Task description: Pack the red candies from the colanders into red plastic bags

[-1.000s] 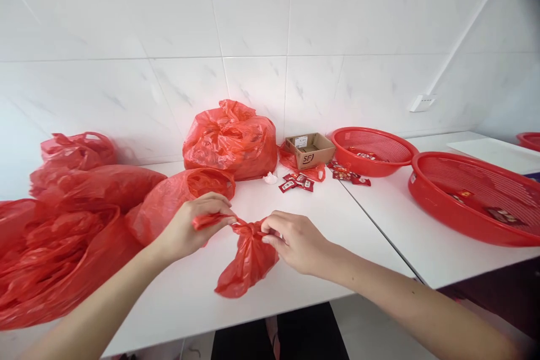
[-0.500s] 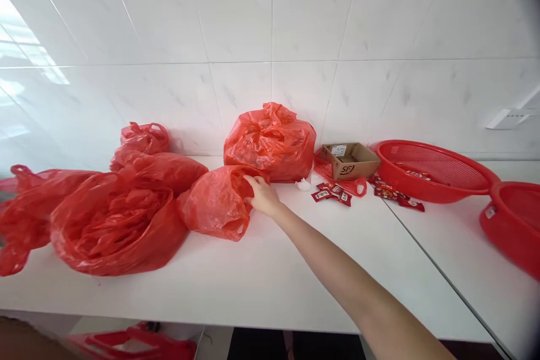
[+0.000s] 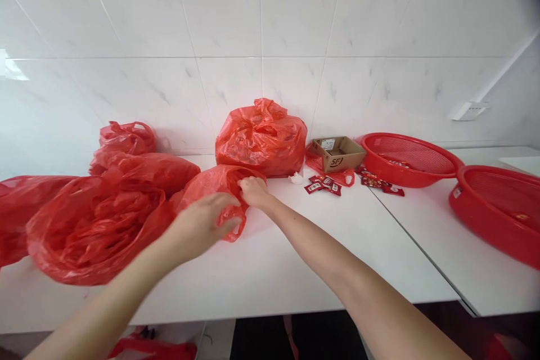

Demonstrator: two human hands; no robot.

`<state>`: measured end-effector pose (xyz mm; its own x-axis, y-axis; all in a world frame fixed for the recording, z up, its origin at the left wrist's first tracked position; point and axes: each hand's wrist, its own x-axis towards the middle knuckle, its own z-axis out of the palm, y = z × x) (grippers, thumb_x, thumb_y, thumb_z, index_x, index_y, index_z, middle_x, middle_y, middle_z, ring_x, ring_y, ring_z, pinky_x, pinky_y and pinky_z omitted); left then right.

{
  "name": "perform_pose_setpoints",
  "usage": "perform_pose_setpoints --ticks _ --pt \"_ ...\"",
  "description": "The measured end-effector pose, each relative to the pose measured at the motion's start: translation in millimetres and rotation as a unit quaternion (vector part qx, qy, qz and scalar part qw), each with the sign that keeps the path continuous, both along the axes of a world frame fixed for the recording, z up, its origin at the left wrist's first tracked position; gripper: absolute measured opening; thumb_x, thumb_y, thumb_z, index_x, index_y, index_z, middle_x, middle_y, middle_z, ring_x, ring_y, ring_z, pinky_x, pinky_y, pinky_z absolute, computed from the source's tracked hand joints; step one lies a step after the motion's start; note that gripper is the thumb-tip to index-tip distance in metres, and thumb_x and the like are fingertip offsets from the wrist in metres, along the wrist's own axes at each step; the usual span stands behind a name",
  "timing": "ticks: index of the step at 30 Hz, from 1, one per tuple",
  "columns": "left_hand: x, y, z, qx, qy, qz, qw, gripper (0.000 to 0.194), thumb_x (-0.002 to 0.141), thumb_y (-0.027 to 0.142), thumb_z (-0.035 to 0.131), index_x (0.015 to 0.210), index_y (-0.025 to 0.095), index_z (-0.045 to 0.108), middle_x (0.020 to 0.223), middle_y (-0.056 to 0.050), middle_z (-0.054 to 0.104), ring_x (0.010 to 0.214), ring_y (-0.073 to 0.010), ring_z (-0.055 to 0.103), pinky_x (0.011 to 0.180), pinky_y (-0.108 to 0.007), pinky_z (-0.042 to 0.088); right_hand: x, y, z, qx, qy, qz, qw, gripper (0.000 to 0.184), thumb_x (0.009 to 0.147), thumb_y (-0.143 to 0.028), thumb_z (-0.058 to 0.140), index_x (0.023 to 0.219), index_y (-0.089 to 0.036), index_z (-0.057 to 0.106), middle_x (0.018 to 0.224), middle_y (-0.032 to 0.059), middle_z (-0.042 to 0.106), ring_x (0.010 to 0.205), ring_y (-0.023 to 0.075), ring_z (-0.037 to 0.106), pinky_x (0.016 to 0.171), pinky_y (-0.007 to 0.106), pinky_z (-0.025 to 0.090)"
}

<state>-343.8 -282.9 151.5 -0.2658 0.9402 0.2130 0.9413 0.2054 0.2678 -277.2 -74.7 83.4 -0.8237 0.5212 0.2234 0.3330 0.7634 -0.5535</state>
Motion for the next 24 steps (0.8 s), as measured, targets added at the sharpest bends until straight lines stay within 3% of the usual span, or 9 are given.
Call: perform_pose_setpoints --ticks 1,4,7,11,15,19,21,24 --pt "3.5 17.3 -14.4 -0.053 0.046 -0.014 0.997 0.024 0.08 0.041 0.06 0.095 0.025 0.07 0.105 -0.008 0.07 0.098 -0.0285 0.064 0.088 -0.039 0.048 8.4 5.5 2.3 -0.019 0.019 -0.001 1.0 0.019 0.073 -0.01 0.061 0.087 -0.019 0.07 0.095 0.0092 0.072 0.102 0.027 0.063 0.091 0.039 0.044" --pt "-14.3 52.3 -49.9 -0.088 0.111 0.014 0.99 0.018 0.076 0.033 0.06 0.08 0.018 0.069 0.098 -0.017 0.07 0.102 -0.0387 0.061 0.095 -0.055 0.039 52.8 38.3 17.7 -0.089 0.115 -0.01 0.989 0.014 0.075 -0.015 0.06 0.083 -0.021 0.07 0.097 0.0044 0.072 0.1 0.0227 0.065 0.092 0.036 0.045" --pt "-54.8 65.0 -62.1 -0.095 0.152 0.052 0.983 0.016 0.076 0.025 0.055 0.075 0.015 0.068 0.101 -0.023 0.068 0.107 -0.043 0.059 0.099 -0.062 0.03 111.5 78.7 31.9 -0.187 0.231 -0.037 0.954 0.018 0.077 -0.023 0.055 0.089 -0.019 0.068 0.094 0.0041 0.072 0.089 0.0196 0.067 0.084 0.035 0.052" --pt "-80.6 80.4 -56.6 -0.105 0.173 0.063 0.977 0.022 0.079 0.028 0.051 0.077 0.014 0.067 0.096 -0.022 0.069 0.102 -0.0397 0.062 0.099 -0.057 0.032 168.1 105.2 29.7 -0.282 0.393 -0.091 0.871 0.022 0.074 -0.032 0.056 0.09 -0.019 0.063 0.089 0.0039 0.071 0.077 0.0173 0.067 0.071 0.035 0.057" --pt "-72.9 99.9 -56.3 -0.121 0.176 0.07 0.974 0.018 0.075 0.029 0.054 0.071 0.015 0.065 0.093 -0.022 0.07 0.098 -0.0394 0.063 0.094 -0.055 0.037 192.5 105.8 24.0 -0.3 0.55 -0.144 0.766 0.02 0.074 -0.034 0.055 0.092 -0.024 0.058 0.094 -0.0009 0.069 0.085 0.0114 0.066 0.079 0.029 0.056" --pt "-65.4 103.4 -53.8 -0.113 0.176 0.086 0.974 0.016 0.075 0.026 0.052 0.067 0.016 0.061 0.092 -0.02 0.071 0.102 -0.041 0.061 0.086 -0.053 0.042 212.4 114.5 30.3 -0.315 0.665 -0.186 0.651 0.016 0.074 -0.032 0.057 0.087 -0.023 0.057 0.087 -0.0004 0.069 0.084 0.0102 0.065 0.077 0.023 0.055" --pt "-55.2 98.7 -45.9 -0.106 0.179 0.097 0.973 0.015 0.075 0.025 0.051 0.065 0.017 0.059 0.086 -0.018 0.071 0.099 -0.0427 0.061 0.081 -0.055 0.043 217.8 120.3 33.0 -0.31 0.669 -0.197 0.646 0.015 0.076 -0.032 0.053 0.087 -0.023 0.057 0.084 -0.0004 0.069 0.083 0.01 0.065 0.076 0.022 0.054" --pt "-17.6 90.9 -31.7 -0.082 0.193 0.104 0.972 0.016 0.076 0.025 0.049 0.076 0.016 0.062 0.089 -0.018 0.069 0.093 -0.0426 0.061 0.079 -0.059 0.041 207.4 115.4 31.9 -0.313 0.636 -0.189 0.68 0.016 0.078 -0.033 0.052 0.088 -0.021 0.057 0.08 0.0004 0.068 0.079 0.0121 0.065 0.073 0.025 0.055"
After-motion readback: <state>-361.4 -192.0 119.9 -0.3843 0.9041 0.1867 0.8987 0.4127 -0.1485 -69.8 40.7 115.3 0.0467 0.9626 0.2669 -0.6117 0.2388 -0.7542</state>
